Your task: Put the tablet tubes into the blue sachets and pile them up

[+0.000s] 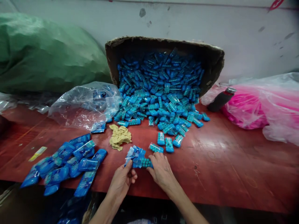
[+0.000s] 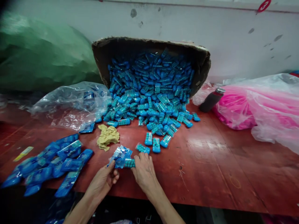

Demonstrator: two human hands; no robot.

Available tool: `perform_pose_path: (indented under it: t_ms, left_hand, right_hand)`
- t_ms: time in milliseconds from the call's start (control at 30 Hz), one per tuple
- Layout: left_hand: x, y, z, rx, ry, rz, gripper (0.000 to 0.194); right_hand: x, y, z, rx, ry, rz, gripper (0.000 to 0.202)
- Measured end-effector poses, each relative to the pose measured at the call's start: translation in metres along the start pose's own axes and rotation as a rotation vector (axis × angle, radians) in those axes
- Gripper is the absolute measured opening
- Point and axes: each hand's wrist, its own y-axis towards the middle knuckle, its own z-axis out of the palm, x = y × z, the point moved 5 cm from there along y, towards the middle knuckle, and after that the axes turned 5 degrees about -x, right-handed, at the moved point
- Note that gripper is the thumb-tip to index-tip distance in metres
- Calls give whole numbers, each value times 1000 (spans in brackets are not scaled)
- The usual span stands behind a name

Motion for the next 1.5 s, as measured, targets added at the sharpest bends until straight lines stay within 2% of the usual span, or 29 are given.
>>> perform_pose_path:
  t_ms: [67,167,267,367,500,767,933,1067,1333,1500]
  left_hand:
    - [-1,1,-2,-45,-4,36,39]
    - [-1,3,-4,-104,2,87,39]
    - [-2,4,-5,-149,9,121,37]
    - [-2,4,-3,-178,8,138,35]
    - [-4,4,0,-177,16,163,33]
    - [-8,6,1,-98,20,146,31]
    - [-11,7,1,-45,32,166,30]
    - [-13,9,-2,-30,80,226,29]
    - [-12,10,-5,22,149,322,23]
    - [-11,7,-2,2,106,309,23]
  right_hand:
    - [-4,-2,-1,-57,135,47,23]
    - [-15,-4,0,-103,489,248,19]
    - [-16,-9,10,-31,954,482,16]
    - [-7,-14,17,16,1205,594,20]
    - [-2,-19,22,6,1225,621,22]
    - [-7,-19,20,-3,1293,561,26]
    - [-6,-16,16,60,1332,549,27]
    - [-9,-16,15,84,1346,612,30]
    - [-7,-19,18,6,1483,700,40]
    - [-5,-24,18,-101,1318,653,33]
